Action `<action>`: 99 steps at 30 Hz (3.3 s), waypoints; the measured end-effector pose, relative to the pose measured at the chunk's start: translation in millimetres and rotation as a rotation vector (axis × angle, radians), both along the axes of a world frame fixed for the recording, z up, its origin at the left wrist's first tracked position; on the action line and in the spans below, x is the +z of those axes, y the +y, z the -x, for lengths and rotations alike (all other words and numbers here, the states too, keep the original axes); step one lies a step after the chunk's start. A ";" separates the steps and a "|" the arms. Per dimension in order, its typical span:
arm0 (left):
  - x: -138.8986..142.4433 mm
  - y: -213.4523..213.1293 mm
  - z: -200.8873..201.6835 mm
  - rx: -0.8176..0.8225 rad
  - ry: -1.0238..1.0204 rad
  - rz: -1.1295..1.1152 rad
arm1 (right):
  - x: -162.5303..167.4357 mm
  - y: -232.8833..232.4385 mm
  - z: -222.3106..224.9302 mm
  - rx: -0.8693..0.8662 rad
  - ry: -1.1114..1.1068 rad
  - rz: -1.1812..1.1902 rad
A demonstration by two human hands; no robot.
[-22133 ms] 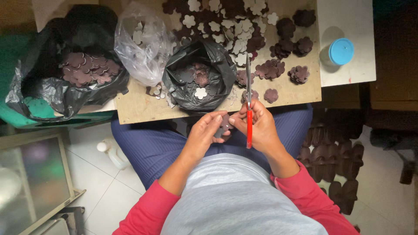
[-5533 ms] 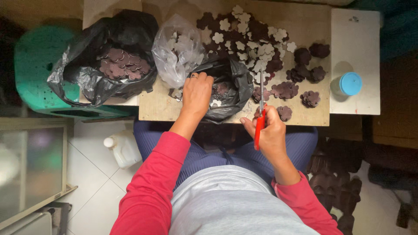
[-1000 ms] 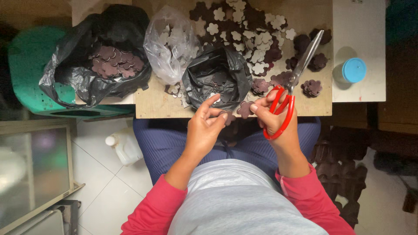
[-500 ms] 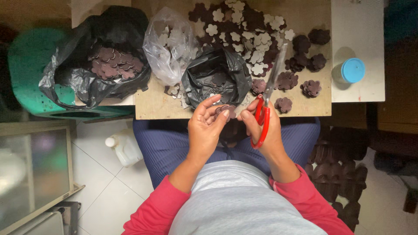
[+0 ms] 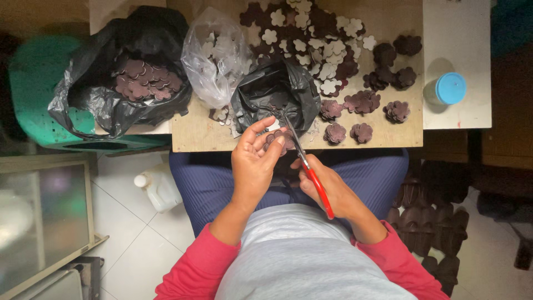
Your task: The person sits cross-legged and uses red-handled scissors to trim the edges of small flower-shaped craft pieces. They handle the pieces one at a time, rotate them, and place trimmed pieces into a black plastic bag on the table.
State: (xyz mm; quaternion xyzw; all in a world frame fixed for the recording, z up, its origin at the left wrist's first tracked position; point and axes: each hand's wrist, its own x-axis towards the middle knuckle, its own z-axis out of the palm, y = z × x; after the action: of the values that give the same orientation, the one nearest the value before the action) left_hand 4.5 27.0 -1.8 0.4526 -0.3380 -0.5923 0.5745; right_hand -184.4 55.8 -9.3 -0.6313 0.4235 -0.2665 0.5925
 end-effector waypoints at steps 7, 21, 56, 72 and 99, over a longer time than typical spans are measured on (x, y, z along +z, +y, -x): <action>4.1 2.1 -0.5 0.007 -0.045 -0.022 | -0.3 0.7 -2.1 -0.014 0.044 -0.023; 5.1 1.0 2.7 0.022 -0.014 -0.032 | -3.1 0.8 -2.1 -0.019 0.021 -0.063; -18.3 2.8 0.4 -0.170 0.152 -0.278 | -18.6 -18.7 -8.7 -0.792 -0.276 -0.036; -37.5 9.9 22.9 -0.256 -0.035 -0.143 | -12.9 -8.9 -13.2 -0.704 -0.140 -0.081; -23.7 -28.2 -25.1 0.078 -0.388 0.063 | -66.8 -42.0 103.3 -1.005 0.704 0.097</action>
State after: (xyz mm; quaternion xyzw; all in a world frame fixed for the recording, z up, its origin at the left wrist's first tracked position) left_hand 29.6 -1.1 -25.5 0.5528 -0.4428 -0.4606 0.5350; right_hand -287.6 13.7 -76.1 -0.4309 0.8269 -0.3076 0.1896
